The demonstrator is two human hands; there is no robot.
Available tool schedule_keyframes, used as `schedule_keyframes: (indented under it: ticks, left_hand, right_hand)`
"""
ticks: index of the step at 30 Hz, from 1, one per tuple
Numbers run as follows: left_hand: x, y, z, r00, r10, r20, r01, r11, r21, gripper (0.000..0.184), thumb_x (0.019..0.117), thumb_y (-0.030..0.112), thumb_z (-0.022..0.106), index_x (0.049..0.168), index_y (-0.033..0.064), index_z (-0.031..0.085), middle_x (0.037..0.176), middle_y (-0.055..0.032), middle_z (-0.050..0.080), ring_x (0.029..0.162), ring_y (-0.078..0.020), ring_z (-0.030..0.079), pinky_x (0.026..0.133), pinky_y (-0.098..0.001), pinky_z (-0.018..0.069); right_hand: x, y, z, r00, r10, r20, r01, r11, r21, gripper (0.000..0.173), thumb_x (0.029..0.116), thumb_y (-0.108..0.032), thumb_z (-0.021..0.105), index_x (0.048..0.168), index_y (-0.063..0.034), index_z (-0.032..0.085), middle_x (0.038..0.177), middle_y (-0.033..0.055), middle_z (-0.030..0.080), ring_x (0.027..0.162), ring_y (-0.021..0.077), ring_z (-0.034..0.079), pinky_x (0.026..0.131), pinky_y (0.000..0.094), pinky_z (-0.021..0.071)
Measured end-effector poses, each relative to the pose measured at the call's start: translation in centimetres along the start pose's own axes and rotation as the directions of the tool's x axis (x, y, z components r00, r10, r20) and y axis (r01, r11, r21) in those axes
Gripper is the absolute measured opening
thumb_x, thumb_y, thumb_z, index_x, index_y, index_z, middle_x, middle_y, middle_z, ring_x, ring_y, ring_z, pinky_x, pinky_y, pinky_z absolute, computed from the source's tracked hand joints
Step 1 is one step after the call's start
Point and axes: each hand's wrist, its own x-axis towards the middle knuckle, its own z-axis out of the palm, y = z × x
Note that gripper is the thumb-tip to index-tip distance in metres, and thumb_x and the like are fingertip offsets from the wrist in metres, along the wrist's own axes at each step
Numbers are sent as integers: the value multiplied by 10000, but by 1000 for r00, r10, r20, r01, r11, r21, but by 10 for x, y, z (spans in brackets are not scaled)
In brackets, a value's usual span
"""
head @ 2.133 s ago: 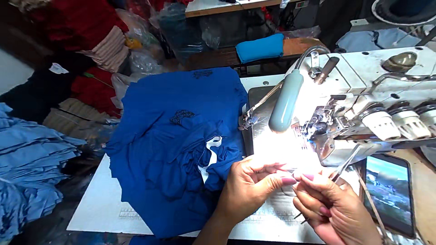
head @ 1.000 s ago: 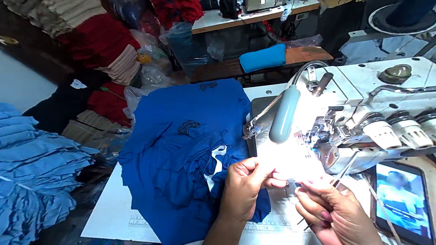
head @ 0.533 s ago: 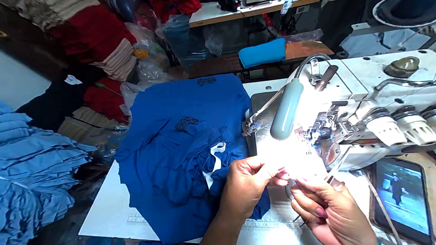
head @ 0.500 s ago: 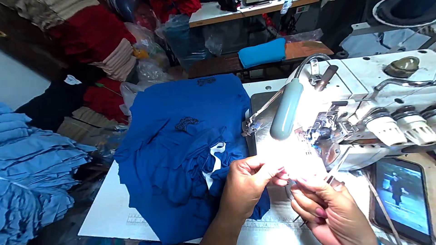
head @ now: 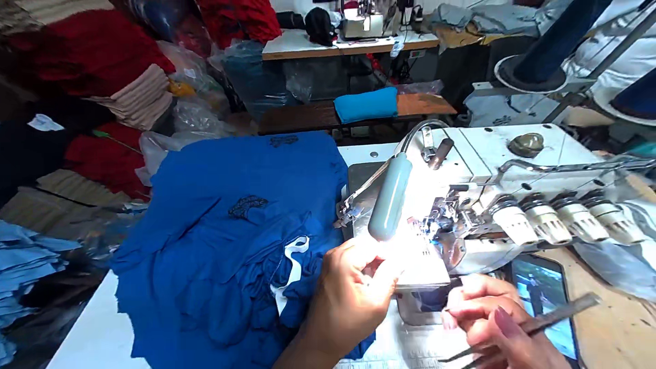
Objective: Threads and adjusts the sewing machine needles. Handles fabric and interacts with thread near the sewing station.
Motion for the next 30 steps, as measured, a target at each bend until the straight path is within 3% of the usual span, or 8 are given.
schedule_keyframes:
  ticks: [2, 4, 8, 11, 15, 18, 23, 30]
  left_hand:
    - [9, 3, 7, 997, 38, 70, -37, 999, -16, 134, 929, 190, 682, 823, 117, 716, 725, 66, 652, 646, 19, 616, 587, -151, 526]
    - [18, 5, 15, 983, 102, 154, -88, 992, -92, 123, 940, 151, 673, 836, 95, 710, 755, 50, 662, 668, 21, 621, 605, -143, 527]
    - [31, -9, 24, 932, 119, 342, -90, 991, -100, 162, 974, 130, 620, 865, 70, 723, 758, 28, 648, 679, 3, 604, 610, -165, 504]
    - [31, -20, 18, 967, 39, 253, -50, 998, 40, 108, 959, 163, 666, 897, 98, 727, 758, 31, 676, 663, -6, 627, 615, -185, 537]
    - [31, -12, 7, 992, -39, 122, 10, 974, 228, 66, 918, 165, 707, 900, 105, 729, 767, 18, 686, 687, -32, 646, 638, -222, 545]
    - [35, 11, 4, 947, -190, 259, 183, 982, 53, 94, 957, 185, 696, 906, 109, 718, 730, 39, 683, 636, -17, 651, 591, -194, 563]
    - [47, 5, 22, 842, -329, 427, 448, 868, -214, 157, 1004, 104, 640, 896, 19, 717, 675, -13, 698, 561, -35, 658, 529, -175, 555]
    - [42, -13, 24, 861, -343, 377, 499, 717, -487, 52, 955, 28, 653, 927, 12, 693, 715, -72, 699, 589, -104, 675, 561, -227, 581]
  right_hand:
    - [-1, -1, -10, 992, -123, 27, 126, 958, -257, 272, 1072, -486, 439, 1042, -387, 690, 1131, -189, 548, 1091, -90, 511, 936, 118, 431]
    - [-1, -9, -18, 985, -151, 82, 170, 918, -357, 319, 1072, -509, 415, 1095, -342, 686, 1030, -161, 487, 974, -124, 450, 843, 75, 369]
    - [1, -20, -35, 988, -48, 147, 73, 983, -168, 331, 1082, -474, 424, 1154, -286, 687, 1033, -132, 598, 787, -58, 578, 657, 133, 508]
    - [10, -20, -39, 992, -72, 103, 66, 996, 60, 275, 1055, -402, 530, 1135, -236, 733, 1093, -70, 695, 910, 83, 714, 762, 247, 636]
    - [15, -20, -33, 998, 33, -62, -22, 983, 180, 146, 938, -269, 732, 1064, -200, 757, 1121, -28, 723, 995, 100, 719, 848, 246, 626]
    - [17, -16, -30, 993, 38, -111, -13, 976, 215, 177, 908, -163, 763, 1083, -173, 744, 1139, -8, 724, 974, 106, 732, 832, 257, 638]
    - [24, 1, -26, 944, -302, -133, 297, 953, -58, 165, 967, -178, 710, 1129, -202, 733, 1116, -36, 720, 890, 109, 741, 758, 245, 653]
    - [32, 18, -11, 865, -476, -159, 448, 876, -181, 197, 936, -141, 744, 1113, -227, 743, 1100, -56, 747, 1009, 132, 739, 834, 264, 647]
